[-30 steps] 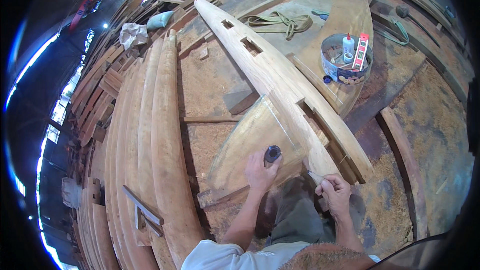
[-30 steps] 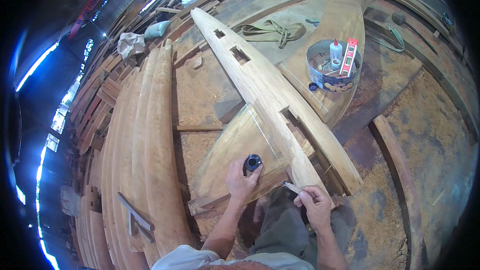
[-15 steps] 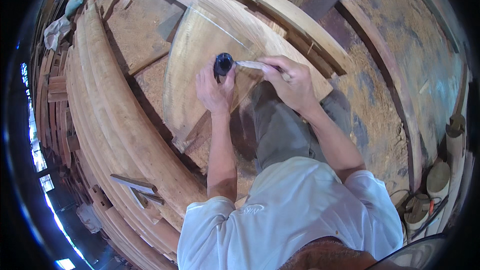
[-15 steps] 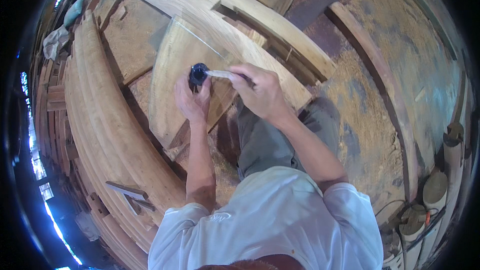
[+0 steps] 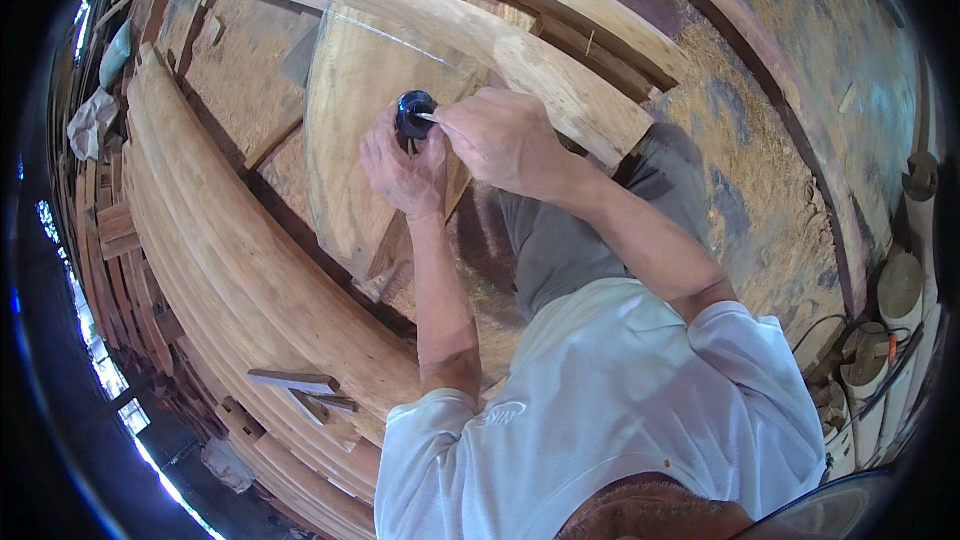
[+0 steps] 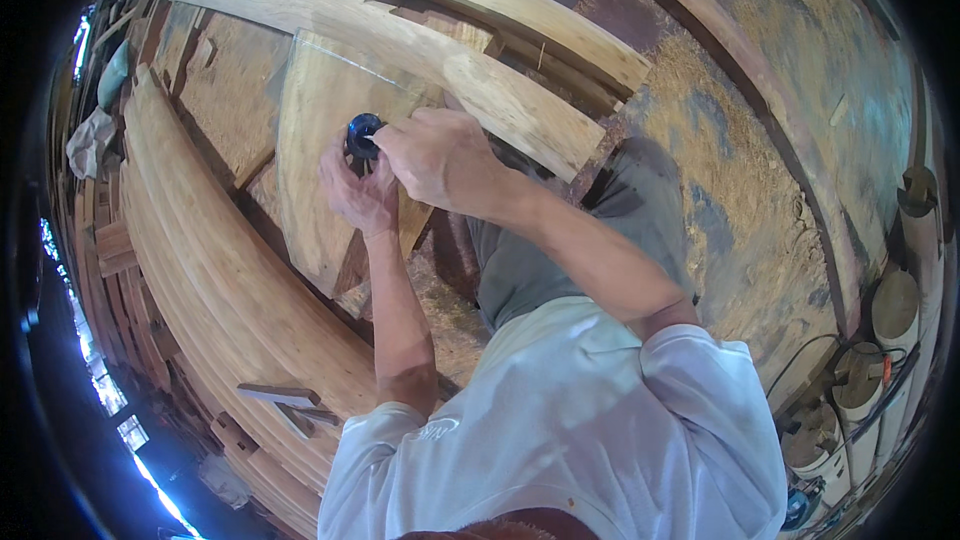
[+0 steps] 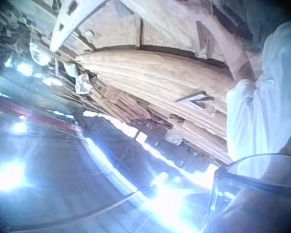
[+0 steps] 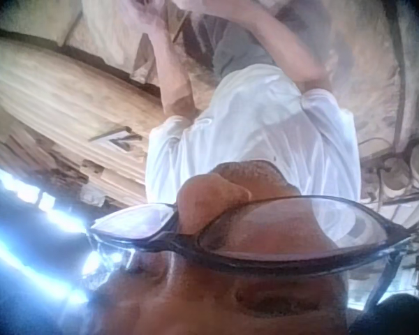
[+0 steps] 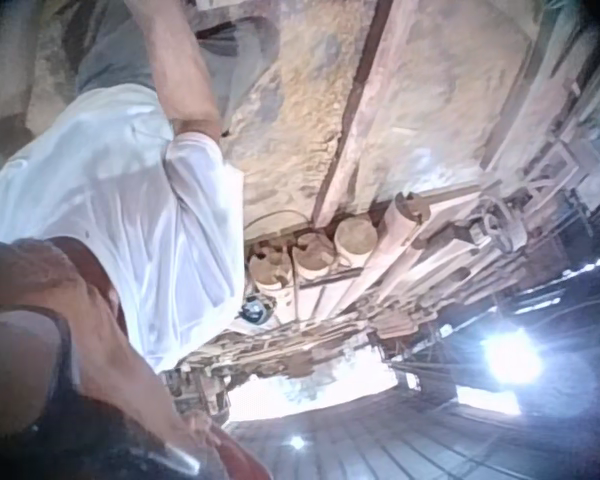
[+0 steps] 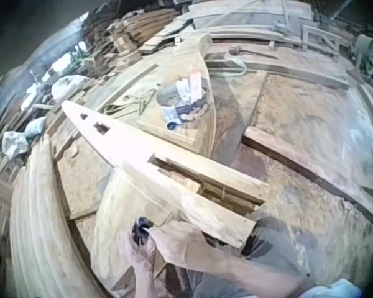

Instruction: The person applies glue from a small blue bottle to the edges and joints of a large wooden structure using a small stick. They repeatedly dip the stick into the bottle and spread the glue along seams and into notches on the wood.

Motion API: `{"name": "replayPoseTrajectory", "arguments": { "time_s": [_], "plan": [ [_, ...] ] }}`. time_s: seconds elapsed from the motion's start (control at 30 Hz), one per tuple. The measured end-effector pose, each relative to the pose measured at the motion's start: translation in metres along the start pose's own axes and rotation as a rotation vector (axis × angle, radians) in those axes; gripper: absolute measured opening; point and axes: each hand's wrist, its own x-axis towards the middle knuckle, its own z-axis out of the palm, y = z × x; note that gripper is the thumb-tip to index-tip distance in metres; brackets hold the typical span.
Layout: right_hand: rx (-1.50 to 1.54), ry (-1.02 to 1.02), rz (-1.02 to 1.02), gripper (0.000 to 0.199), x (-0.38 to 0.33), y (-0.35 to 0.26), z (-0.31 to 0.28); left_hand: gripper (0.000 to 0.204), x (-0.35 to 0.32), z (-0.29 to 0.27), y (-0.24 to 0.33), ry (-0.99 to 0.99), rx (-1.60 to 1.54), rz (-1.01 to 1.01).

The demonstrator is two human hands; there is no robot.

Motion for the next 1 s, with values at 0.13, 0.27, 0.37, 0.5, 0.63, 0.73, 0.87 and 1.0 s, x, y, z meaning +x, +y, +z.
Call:
{"name": "replayPoseTrajectory", "arguments": {
  "time_s": [0.13, 0.27, 0.37, 0.5, 0.63, 0.73, 0.87, 1.0],
  "plan": [
    [-0.044, -0.025, -0.058, 0.017, -0.002, 0.006, 0.008, 0.053, 0.0, 0.002, -0.001, 0.028, -0.006, 0.053],
    [-0.069, -0.026, -0.072, 0.011, 0.003, 0.002, 0.011, 0.052, 0.0, 0.002, 0.0, 0.041, 0.002, 0.077],
    [-0.084, -0.033, -0.068, 0.008, 0.005, 0.002, 0.011, 0.053, 0.001, 0.003, -0.001, 0.053, 0.011, 0.094],
    [-0.023, -0.092, 0.018, 0.006, 0.005, 0.001, 0.003, 0.053, 0.003, 0.002, 0.002, 0.035, 0.007, 0.096],
    [0.247, -0.049, 0.361, 0.012, 0.001, -0.008, -0.021, 0.055, 0.002, 0.001, 0.005, 0.025, 0.02, 0.038],
    [0.55, -0.052, 0.655, 0.016, -0.005, -0.008, -0.041, 0.056, 0.002, -0.003, 0.006, 0.001, 0.061, 0.0],
    [0.908, 0.05, 0.792, 0.017, -0.014, 0.0, -0.057, 0.059, 0.004, 0.001, 0.011, 0.034, 0.077, -0.034],
    [1.04, 0.103, 0.813, 0.019, -0.024, 0.009, -0.059, 0.061, 0.006, 0.002, 0.012, 0.035, 0.138, -0.047]
  ]
}}
